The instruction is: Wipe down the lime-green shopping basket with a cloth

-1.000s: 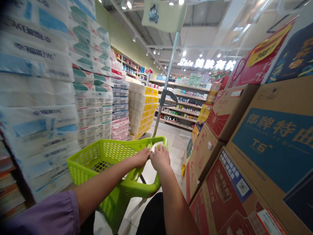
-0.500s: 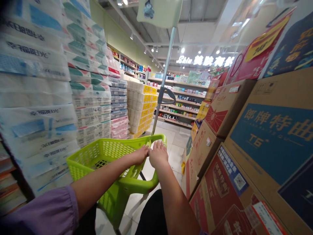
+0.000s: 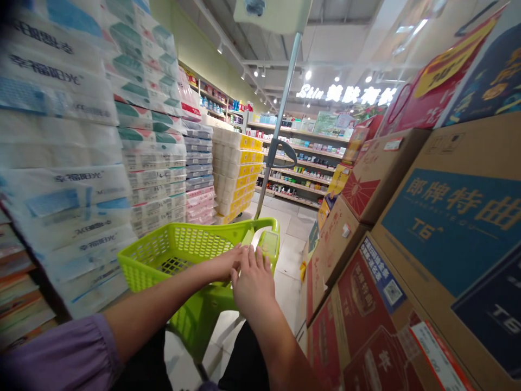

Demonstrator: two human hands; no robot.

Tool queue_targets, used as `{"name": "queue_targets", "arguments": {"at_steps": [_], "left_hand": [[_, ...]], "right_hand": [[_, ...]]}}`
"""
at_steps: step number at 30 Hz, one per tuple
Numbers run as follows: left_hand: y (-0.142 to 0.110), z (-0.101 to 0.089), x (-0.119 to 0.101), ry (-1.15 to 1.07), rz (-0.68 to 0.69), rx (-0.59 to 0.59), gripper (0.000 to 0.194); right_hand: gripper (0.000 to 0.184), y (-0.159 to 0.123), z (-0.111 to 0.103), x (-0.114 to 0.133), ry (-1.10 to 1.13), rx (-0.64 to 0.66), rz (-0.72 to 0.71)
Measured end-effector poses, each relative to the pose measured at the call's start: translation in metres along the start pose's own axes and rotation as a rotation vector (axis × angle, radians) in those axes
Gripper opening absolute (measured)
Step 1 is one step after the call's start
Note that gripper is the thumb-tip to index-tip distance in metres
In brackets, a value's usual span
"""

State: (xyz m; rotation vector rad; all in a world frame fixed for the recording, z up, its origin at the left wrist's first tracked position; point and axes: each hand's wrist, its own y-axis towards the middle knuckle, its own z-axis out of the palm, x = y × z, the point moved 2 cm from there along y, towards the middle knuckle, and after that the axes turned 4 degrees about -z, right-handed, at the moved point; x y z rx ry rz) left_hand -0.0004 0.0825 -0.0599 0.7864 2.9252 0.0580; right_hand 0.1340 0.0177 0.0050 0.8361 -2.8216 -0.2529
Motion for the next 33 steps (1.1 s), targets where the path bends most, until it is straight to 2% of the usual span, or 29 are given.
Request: {"name": "queue_targets", "arguments": {"at_steps": [3, 5, 7, 10, 12, 15, 17, 22, 25, 28, 30, 33], "left_hand": [[0.004, -0.008, -0.002, -0.013, -0.057, -0.014, 0.053], [0.001, -0.012, -0.001, -0.03, -0.078, -0.015, 0.048], [-0.007, -0.014, -0.001, -0.064, -0.055, 0.008, 0.04], [-0.017, -0.014, 0.002, -0.158, -0.011, 0.029, 0.039], [-0.017, -0.013, 0.006, -0.205, -0.015, 0.02, 0.041], [-0.007, -0.01, 0.012, -0.2, -0.094, -0.015, 0.043], [0.002, -0.006, 0.017, -0.17, -0.108, -0.034, 0.041], [0.015, 0.005, 0.028, -0.109, 0.058, -0.067, 0.033], [0.025, 0.007, 0.032, -0.064, -0.03, -0.145, 0.037], [0.031, 0.004, 0.03, -0.022, -0.123, -0.152, 0.043], [0.026, -0.002, 0.026, -0.035, -0.092, -0.11, 0.042], [0.005, -0.019, 0.021, -0.179, -0.054, -0.06, 0.034]], "right_hand": [[0.051, -0.015, 0.009, -0.001, -0.004, -0.175, 0.051], [0.049, -0.023, 0.022, -0.007, -0.026, -0.266, 0.015], [0.048, -0.029, 0.04, -0.013, -0.039, -0.279, -0.072], [0.045, -0.033, 0.064, -0.023, -0.068, -0.364, -0.112], [0.042, -0.031, 0.071, -0.025, -0.094, -0.521, -0.172], [0.037, -0.024, 0.07, -0.025, -0.124, -0.836, -0.276], [0.038, -0.019, 0.066, -0.025, -0.139, -0.95, -0.304], [0.042, -0.015, 0.065, -0.025, -0.154, -0.975, -0.316], [0.041, -0.014, 0.067, -0.023, -0.158, -0.972, -0.282], [0.039, -0.011, 0.066, -0.02, -0.194, -0.957, -0.187], [0.039, -0.009, 0.065, -0.019, -0.216, -0.943, -0.148], [0.039, -0.006, 0.065, -0.02, -0.22, -0.922, -0.15]]}}
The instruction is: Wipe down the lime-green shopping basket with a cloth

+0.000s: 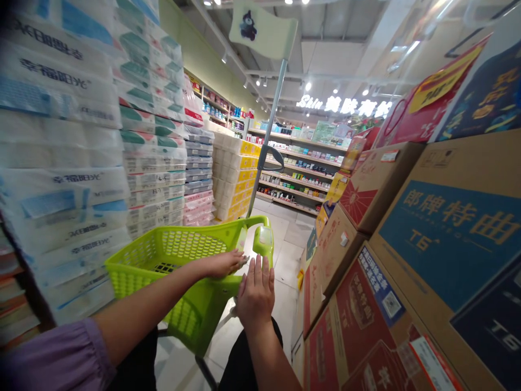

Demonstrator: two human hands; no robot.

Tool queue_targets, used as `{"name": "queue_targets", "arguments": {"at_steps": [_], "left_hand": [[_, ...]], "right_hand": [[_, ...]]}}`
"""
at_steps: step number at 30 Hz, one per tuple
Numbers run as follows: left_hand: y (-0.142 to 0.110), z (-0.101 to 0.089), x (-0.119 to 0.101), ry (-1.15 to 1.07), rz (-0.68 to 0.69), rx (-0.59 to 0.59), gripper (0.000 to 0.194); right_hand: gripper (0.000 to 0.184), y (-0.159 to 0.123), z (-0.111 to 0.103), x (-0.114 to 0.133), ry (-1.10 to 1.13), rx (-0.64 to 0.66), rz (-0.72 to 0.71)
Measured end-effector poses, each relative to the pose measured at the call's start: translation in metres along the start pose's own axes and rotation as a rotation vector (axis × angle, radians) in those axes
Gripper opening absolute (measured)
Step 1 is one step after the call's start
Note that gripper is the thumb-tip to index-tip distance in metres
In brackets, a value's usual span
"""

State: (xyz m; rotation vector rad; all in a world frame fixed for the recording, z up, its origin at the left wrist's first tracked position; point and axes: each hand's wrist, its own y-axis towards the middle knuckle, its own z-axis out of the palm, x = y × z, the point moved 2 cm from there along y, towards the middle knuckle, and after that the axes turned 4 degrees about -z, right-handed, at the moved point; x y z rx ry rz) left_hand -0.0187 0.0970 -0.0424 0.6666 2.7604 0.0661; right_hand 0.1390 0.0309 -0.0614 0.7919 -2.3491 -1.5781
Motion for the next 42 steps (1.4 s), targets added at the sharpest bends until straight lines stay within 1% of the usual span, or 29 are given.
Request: {"name": "queue_targets", "arguments": {"at_steps": [1, 3, 5, 6, 8, 9, 11, 12, 14, 15, 17, 19, 22, 25, 27, 29, 31, 34, 36, 39, 42], "left_hand": [[-0.009, -0.007, -0.002, -0.061, -0.024, 0.001, 0.032], [-0.026, -0.019, -0.01, -0.133, -0.087, -0.036, 0.032], [-0.041, -0.022, -0.023, -0.144, -0.091, -0.119, 0.034], [-0.048, -0.018, -0.031, -0.132, -0.065, -0.178, 0.033], [-0.061, -0.001, -0.047, -0.039, 0.045, -0.324, 0.032], [-0.067, 0.011, -0.052, 0.041, 0.078, -0.423, 0.033], [-0.078, 0.035, -0.058, 0.229, 0.093, -0.622, 0.039], [-0.083, 0.046, -0.058, 0.314, 0.097, -0.696, 0.042], [-0.089, 0.062, -0.054, 0.449, 0.092, -0.786, 0.047], [-0.091, 0.067, -0.05, 0.494, 0.086, -0.806, 0.048], [-0.092, 0.07, -0.041, 0.533, 0.065, -0.823, 0.048], [-0.091, 0.069, -0.031, 0.528, 0.043, -0.828, 0.047], [-0.086, 0.069, -0.018, 0.496, -0.04, -0.809, 0.048], [-0.076, 0.073, -0.008, 0.472, -0.14, -0.749, 0.05], [-0.067, 0.076, -0.005, 0.459, -0.174, -0.698, 0.053], [-0.059, 0.078, -0.001, 0.444, -0.205, -0.648, 0.055], [-0.056, 0.08, 0.007, 0.431, -0.256, -0.608, 0.056], [-0.068, 0.08, 0.029, 0.428, -0.358, -0.571, 0.055], [-0.086, 0.08, 0.049, 0.445, -0.408, -0.555, 0.054], [-0.115, 0.078, 0.075, 0.461, -0.439, -0.554, 0.052], [-0.13, 0.075, 0.087, 0.439, -0.455, -0.592, 0.052]], "right_hand": [[0.04, 0.0, 0.001, -0.001, 0.005, 0.001, -0.004], [0.041, -0.001, 0.001, -0.002, 0.012, -0.004, -0.009], [0.041, -0.002, 0.002, -0.003, 0.015, -0.01, -0.005], [0.042, -0.003, 0.002, -0.003, 0.02, -0.012, -0.001], [0.043, -0.004, 0.002, -0.003, 0.036, -0.013, 0.002], [0.044, -0.004, 0.002, -0.003, 0.047, -0.014, 0.001], [0.046, -0.006, 0.002, -0.003, 0.07, -0.018, -0.007], [0.048, -0.006, 0.002, -0.004, 0.081, -0.019, -0.011], [0.049, -0.007, 0.002, -0.007, 0.093, -0.021, -0.018], [0.049, -0.008, 0.003, -0.008, 0.096, -0.019, -0.02], [0.047, -0.008, 0.005, -0.013, 0.095, -0.011, -0.025], [0.045, -0.007, 0.01, -0.019, 0.084, 0.002, -0.015], [0.041, -0.004, 0.023, -0.027, 0.053, 0.017, 0.023], [0.039, 0.001, 0.037, -0.036, 0.036, 0.025, 0.064], [0.039, 0.005, 0.046, -0.042, 0.039, 0.039, 0.082], [0.039, 0.009, 0.053, -0.049, 0.044, 0.074, 0.085], [0.038, 0.013, 0.058, -0.056, 0.04, 0.128, 0.074], [0.037, 0.015, 0.064, -0.066, 0.039, 0.185, 0.053], [0.037, 0.015, 0.067, -0.07, 0.046, 0.185, 0.048], [0.038, 0.012, 0.068, -0.072, 0.043, 0.16, 0.051], [0.038, 0.013, 0.065, -0.063, -0.007, 0.154, 0.071]]}}
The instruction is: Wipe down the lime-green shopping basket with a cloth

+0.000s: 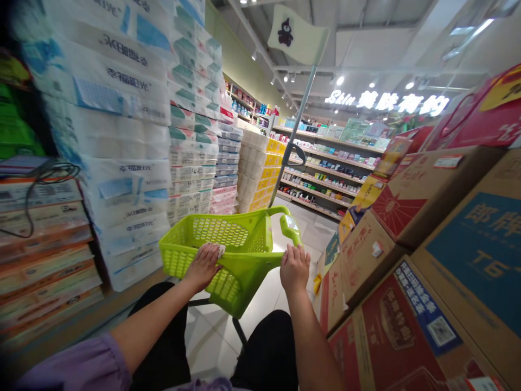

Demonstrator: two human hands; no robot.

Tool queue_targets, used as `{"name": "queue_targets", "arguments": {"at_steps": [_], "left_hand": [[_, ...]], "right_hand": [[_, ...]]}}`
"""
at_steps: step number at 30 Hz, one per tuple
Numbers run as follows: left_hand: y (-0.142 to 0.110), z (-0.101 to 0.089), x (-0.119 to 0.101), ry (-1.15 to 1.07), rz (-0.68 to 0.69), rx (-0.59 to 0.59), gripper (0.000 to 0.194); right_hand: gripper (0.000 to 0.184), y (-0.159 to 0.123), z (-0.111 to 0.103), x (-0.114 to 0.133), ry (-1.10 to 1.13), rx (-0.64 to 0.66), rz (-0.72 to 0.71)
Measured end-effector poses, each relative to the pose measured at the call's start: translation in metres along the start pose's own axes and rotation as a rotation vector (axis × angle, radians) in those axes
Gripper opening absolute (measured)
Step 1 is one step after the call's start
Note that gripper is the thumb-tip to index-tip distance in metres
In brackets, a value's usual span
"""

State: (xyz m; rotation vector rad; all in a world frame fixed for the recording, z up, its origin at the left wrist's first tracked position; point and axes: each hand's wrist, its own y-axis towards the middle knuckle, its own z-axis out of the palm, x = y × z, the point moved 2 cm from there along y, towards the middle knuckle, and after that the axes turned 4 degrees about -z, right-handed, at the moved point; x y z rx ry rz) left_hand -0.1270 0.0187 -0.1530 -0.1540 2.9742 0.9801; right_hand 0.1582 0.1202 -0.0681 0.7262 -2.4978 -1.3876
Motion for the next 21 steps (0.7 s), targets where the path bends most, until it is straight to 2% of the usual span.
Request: {"name": "queue_targets", "arguments": {"at_steps": [3, 6, 9, 11, 15, 18, 21], "left_hand": [[0.001, -0.001, -0.01, -0.03, -0.047, -0.04, 0.053], [0.005, 0.0, -0.035, -0.064, -0.036, -0.063, 0.055], [0.008, 0.0, -0.052, -0.091, 0.004, -0.047, 0.058], [0.007, -0.001, -0.053, -0.105, 0.018, -0.015, 0.057], [0.004, -0.005, -0.041, -0.134, 0.011, 0.024, 0.051], [0.002, -0.006, -0.036, -0.187, 0.019, 0.038, 0.064], [0.007, -0.008, -0.044, -0.256, 0.054, 0.015, 0.069]], "right_hand": [[0.035, 0.001, -0.002, 0.028, -0.029, 0.061, -0.029], [0.029, -0.003, 0.005, 0.07, 0.057, 0.159, -0.195], [0.032, -0.012, 0.015, 0.093, 0.083, 0.156, -0.232], [0.033, -0.018, 0.021, 0.092, 0.089, 0.134, -0.24], [0.034, -0.024, 0.022, 0.076, 0.128, 0.121, -0.29], [0.033, -0.025, 0.018, 0.071, 0.135, 0.115, -0.26], [0.032, -0.025, 0.014, 0.072, 0.128, 0.125, -0.232]]}}
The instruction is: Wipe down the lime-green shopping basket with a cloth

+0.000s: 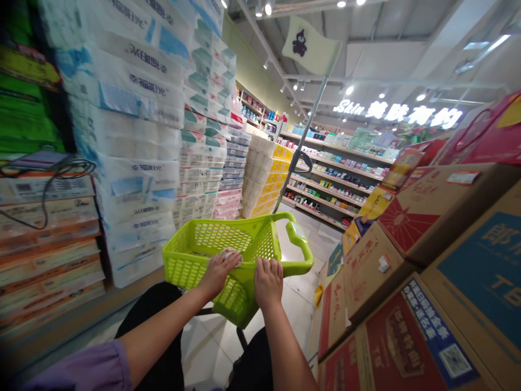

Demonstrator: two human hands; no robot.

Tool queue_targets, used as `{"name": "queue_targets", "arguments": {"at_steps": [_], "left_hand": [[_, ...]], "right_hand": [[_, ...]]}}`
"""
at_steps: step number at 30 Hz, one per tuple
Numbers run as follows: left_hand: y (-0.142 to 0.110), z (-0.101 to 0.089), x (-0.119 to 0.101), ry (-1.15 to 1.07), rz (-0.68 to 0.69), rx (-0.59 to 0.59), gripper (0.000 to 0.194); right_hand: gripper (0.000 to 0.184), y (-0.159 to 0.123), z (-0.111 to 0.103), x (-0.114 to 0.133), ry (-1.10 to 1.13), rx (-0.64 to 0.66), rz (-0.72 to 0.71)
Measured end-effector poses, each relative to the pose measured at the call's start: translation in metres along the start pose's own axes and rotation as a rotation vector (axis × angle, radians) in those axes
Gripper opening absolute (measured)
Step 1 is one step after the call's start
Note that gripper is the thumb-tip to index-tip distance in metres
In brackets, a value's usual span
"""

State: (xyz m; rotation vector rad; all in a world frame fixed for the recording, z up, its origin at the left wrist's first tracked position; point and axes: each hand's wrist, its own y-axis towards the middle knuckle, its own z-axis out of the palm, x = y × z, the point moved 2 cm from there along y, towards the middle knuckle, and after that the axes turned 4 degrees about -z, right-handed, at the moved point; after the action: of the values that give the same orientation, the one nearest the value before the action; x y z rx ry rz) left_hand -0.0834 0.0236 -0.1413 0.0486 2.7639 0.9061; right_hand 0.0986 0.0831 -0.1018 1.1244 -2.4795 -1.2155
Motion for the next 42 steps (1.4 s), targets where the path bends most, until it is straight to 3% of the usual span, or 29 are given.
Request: {"name": "queue_targets", "arguments": {"at_steps": [4, 8, 15, 23, 26, 31, 34, 37, 42], "left_hand": [[0.016, 0.003, -0.031, -0.061, 0.116, -0.021, 0.057], [0.021, 0.008, -0.042, -0.015, 0.093, 0.029, 0.052], [0.003, -0.001, -0.004, 0.094, -0.065, 0.025, 0.048], [-0.003, -0.003, -0.003, 0.099, -0.033, -0.036, 0.044], [-0.012, -0.007, 0.019, 0.121, -0.016, -0.05, 0.043], [-0.028, -0.018, 0.072, 0.197, -0.107, 0.017, 0.039], [-0.029, -0.021, 0.085, 0.202, -0.154, 0.024, 0.039], [-0.023, -0.016, 0.074, 0.173, -0.207, 0.019, 0.043], [-0.004, 0.006, 0.019, -0.08, -0.138, 0.052, 0.062]], "right_hand": [[0.033, 0.0, -0.002, 0.001, -0.003, 0.008, -0.016], [0.033, -0.001, -0.003, -0.002, -0.011, 0.007, -0.013], [0.032, -0.006, -0.003, 0.001, 0.033, -0.043, 0.009], [0.031, -0.008, -0.006, 0.004, 0.036, -0.08, 0.019], [0.031, -0.011, -0.005, 0.002, 0.039, -0.09, 0.007], [0.031, -0.014, -0.003, 0.004, 0.05, -0.095, 0.024], [0.031, -0.015, -0.002, 0.01, 0.059, -0.095, 0.053], [0.033, -0.014, -0.001, 0.015, 0.062, -0.073, 0.081], [0.036, -0.008, -0.008, 0.016, 0.087, -0.038, 0.102]]}}
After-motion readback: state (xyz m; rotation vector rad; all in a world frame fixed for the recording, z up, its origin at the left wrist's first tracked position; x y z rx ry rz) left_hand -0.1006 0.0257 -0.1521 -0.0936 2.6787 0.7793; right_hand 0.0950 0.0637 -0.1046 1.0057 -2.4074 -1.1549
